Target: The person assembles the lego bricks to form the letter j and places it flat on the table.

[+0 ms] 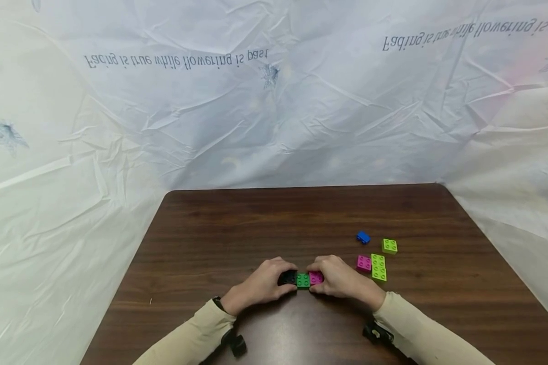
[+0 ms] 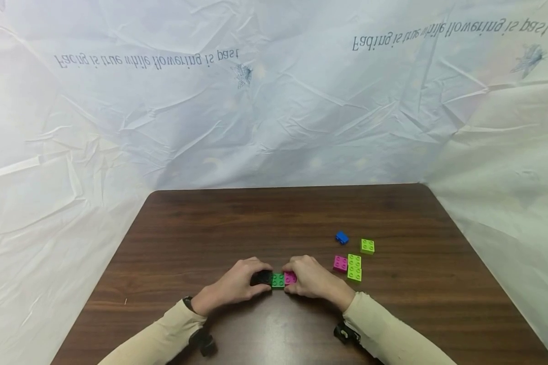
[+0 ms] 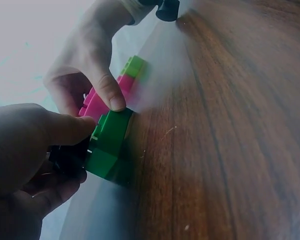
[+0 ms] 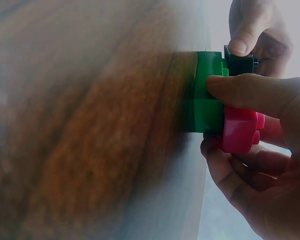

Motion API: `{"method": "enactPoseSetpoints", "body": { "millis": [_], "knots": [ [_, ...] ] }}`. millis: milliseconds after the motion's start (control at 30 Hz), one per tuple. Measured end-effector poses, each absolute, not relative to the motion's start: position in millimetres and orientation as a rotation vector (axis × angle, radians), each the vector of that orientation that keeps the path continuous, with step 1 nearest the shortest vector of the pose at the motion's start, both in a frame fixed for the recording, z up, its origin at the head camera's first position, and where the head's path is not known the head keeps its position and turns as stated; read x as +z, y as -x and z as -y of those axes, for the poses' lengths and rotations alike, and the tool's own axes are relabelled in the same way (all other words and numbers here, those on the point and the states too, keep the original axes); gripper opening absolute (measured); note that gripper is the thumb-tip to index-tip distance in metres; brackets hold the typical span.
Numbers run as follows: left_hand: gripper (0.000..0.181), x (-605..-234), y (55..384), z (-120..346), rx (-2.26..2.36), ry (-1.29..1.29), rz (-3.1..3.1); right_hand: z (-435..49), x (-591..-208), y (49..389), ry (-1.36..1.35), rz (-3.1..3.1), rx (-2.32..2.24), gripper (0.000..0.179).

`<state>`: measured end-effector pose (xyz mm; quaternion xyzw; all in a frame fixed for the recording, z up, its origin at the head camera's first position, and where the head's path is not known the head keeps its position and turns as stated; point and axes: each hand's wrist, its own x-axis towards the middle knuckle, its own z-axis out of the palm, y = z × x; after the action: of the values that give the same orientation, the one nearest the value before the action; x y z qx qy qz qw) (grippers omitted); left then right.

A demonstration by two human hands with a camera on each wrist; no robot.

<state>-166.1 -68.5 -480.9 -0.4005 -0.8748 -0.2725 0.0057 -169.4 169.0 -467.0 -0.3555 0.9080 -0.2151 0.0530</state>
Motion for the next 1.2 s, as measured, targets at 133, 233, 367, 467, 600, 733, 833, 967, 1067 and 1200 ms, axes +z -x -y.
{"method": "enactPoseSetpoints", "body": {
  "millis": [133, 233, 367, 467, 600, 733, 833, 967, 1067, 1200],
  "knots": [
    [0.037, -480.1, 166.7, 67.1, -0.840, 1.261, 2.738, -169.3, -466.7, 170.2, 1.082, -2.754, -0.654, 0.038],
    [0.037, -479.7, 167.2, 66.4, -0.820, 1.257, 2.737, -169.1, -466.5, 171.0, 1.098, -2.765, -0.653, 0.038],
    [0.036, -479.4, 167.6, 66.4, -0.788, 1.247, 2.747, -168.2, -465.9, 171.3, 1.104, -2.771, -0.656, 0.038],
    [0.036, -479.6, 168.0, 66.8, -0.787, 1.241, 2.755, -168.0, -465.7, 171.4, 1.105, -2.767, -0.659, 0.037],
    [0.036, -479.8, 168.2, 66.6, -0.787, 1.231, 2.766, -168.2, -466.0, 171.8, 1.115, -2.773, -0.662, 0.037],
    [0.036, -479.4, 167.6, 65.7, -0.764, 1.226, 2.779, -168.1, -466.9, 171.6, 1.109, -2.776, -0.660, 0.037],
    [0.036, -478.9, 166.3, 65.3, -0.757, 1.221, 2.786, -167.9, -467.2, 170.6, 1.097, -2.765, -0.660, 0.037],
    [0.037, -479.2, 164.9, 64.8, -0.757, 1.217, 2.786, -168.6, -467.7, 169.7, 1.099, -2.752, -0.665, 0.037],
    [0.037, -479.0, 165.3, 64.3, -0.739, 1.218, 2.790, -169.2, -468.0, 169.9, 1.103, -2.757, -0.665, 0.036],
    [0.038, -477.5, 166.1, 64.1, -0.705, 1.227, 2.811, -169.3, -467.9, 170.2, 1.103, -2.757, -0.671, 0.036]
  ]
}}
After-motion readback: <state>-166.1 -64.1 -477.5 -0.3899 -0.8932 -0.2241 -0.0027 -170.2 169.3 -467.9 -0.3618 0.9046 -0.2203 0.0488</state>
